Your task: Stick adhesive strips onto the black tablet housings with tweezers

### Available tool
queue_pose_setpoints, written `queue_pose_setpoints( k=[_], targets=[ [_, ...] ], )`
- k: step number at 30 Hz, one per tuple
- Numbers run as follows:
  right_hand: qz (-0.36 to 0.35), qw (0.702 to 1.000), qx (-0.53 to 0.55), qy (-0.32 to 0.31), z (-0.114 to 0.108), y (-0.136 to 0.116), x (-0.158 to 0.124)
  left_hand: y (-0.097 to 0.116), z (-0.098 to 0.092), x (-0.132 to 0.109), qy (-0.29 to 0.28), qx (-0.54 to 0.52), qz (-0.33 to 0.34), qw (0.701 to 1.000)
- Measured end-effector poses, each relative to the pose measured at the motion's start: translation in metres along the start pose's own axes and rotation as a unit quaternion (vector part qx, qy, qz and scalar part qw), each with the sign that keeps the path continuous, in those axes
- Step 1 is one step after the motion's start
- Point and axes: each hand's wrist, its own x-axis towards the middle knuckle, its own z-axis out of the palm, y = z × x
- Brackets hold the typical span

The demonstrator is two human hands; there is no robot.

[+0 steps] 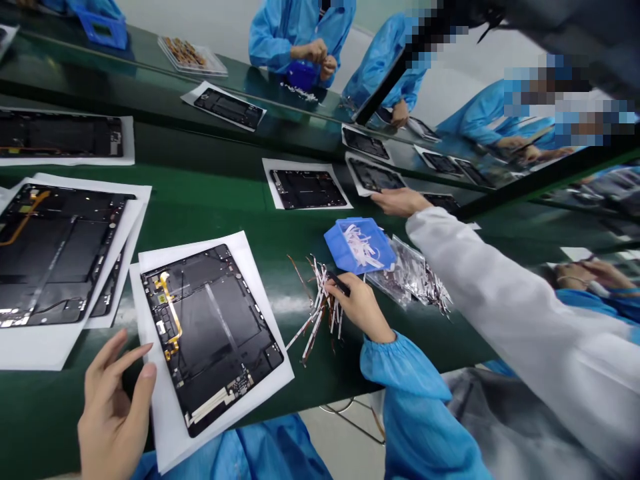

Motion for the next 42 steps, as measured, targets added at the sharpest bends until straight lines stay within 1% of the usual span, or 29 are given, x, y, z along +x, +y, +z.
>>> queue_pose_setpoints(
  k=[5,9,12,15,21,26,29,32,34,38,40,42],
  targets=[
    [-0.004,1.000,-0.003,0.007,0.004,0.001,-0.001,0.001,0.000,0.000,-0.028,-0.022,-0.018,0.999],
    [-0.004,1.000,-0.005,0.026,0.003,-0.003,-0.005,0.000,0.000,0.000,-0.006,-0.020,0.002,1.000],
    [0.001,0.999,-0.005,0.039,-0.002,-0.004,-0.006,-0.001,0.000,0.001,-0.012,-0.018,0.003,1.000],
    [0.002,0.999,-0.005,0.034,-0.005,-0.005,-0.006,-0.002,0.000,0.002,-0.014,-0.009,0.002,1.000],
    [0.006,1.000,-0.016,0.015,0.003,-0.008,-0.007,0.000,-0.002,0.001,-0.014,-0.004,-0.002,1.000],
    [0.005,0.999,-0.023,0.030,0.009,-0.012,-0.010,0.001,-0.001,0.001,-0.007,0.002,0.000,1.000],
    [0.001,0.999,-0.016,0.051,0.008,-0.018,-0.013,0.001,0.000,0.001,-0.008,-0.001,0.002,1.000],
    [0.006,0.995,-0.007,0.095,-0.001,-0.023,-0.014,0.000,-0.001,0.000,-0.010,-0.013,0.004,1.000],
    [0.015,0.990,-0.009,0.142,-0.013,-0.022,-0.009,0.000,-0.001,0.000,-0.011,-0.013,0.002,1.000],
    [0.042,0.968,-0.039,0.246,-0.046,-0.003,0.019,0.000,-0.002,0.000,-0.012,-0.005,0.006,1.000],
    [0.045,0.962,-0.059,0.264,-0.059,0.009,0.035,0.001,-0.002,0.001,-0.011,-0.002,0.005,1.000],
    [0.035,0.963,-0.078,0.257,-0.065,0.013,0.042,0.001,-0.001,0.001,-0.013,-0.003,0.001,1.000]
  ],
)
